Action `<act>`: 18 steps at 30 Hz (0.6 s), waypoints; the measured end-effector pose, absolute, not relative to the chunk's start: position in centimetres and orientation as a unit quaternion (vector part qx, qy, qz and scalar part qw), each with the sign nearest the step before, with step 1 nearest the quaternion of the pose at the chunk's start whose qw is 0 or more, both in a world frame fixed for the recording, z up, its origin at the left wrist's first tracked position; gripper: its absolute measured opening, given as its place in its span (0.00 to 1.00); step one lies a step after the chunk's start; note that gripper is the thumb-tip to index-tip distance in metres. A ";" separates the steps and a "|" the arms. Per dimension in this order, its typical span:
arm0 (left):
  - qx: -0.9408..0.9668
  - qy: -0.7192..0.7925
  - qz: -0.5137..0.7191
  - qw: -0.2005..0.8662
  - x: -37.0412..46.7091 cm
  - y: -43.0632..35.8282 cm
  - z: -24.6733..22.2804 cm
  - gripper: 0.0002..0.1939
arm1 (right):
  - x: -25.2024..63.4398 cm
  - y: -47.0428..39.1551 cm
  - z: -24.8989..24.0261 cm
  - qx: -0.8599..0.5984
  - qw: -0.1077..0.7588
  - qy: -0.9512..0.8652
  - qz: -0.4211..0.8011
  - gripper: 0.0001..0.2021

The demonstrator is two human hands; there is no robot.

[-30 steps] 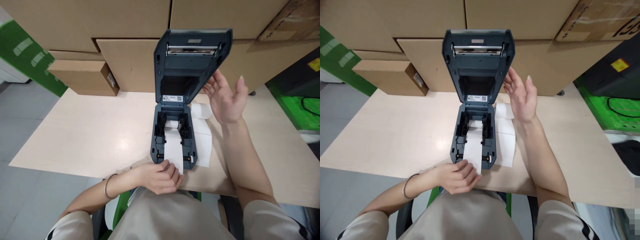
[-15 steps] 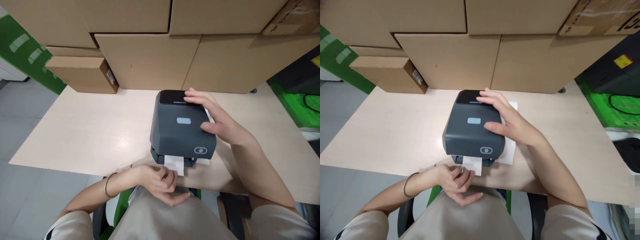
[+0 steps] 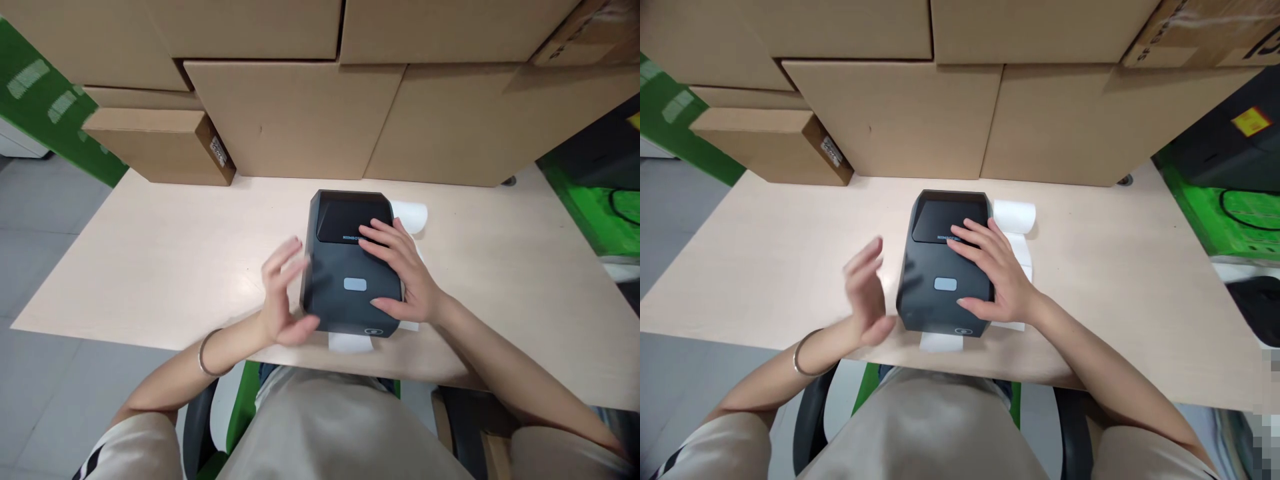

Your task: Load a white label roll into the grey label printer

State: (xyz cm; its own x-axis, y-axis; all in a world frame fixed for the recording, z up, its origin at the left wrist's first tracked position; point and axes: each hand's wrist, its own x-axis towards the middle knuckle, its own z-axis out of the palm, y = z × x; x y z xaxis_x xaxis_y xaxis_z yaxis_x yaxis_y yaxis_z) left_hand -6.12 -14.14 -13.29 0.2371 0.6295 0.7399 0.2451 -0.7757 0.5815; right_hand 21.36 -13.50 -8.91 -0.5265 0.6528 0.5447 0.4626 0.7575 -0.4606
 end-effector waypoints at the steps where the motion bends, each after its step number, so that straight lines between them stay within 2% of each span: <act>1: 0.770 0.292 0.527 0.212 -5.9 -13.5 -12.8 0.40 | 21.2 -13.6 -9.3 -0.320 0.382 -0.857 0.132 0.36; 5: 0.736 0.313 0.433 0.414 -4.8 -12.2 -11.8 0.42 | 20.8 -14.0 -10.9 -0.321 0.429 -0.833 0.138 0.34; 7: 0.705 0.317 0.421 0.474 -4.5 -12.2 -12.0 0.45 | 20.7 -14.3 -11.7 -0.328 0.448 -0.818 0.150 0.35; 12: 0.664 0.304 0.439 0.523 -4.5 -12.6 -12.7 0.46 | 20.6 -14.8 -12.6 -0.351 0.463 -0.797 0.167 0.36; 18: 0.668 0.299 0.438 0.523 -4.6 -12.4 -13.1 0.46 | 20.6 -14.9 -12.5 -0.361 0.449 -0.803 0.155 0.35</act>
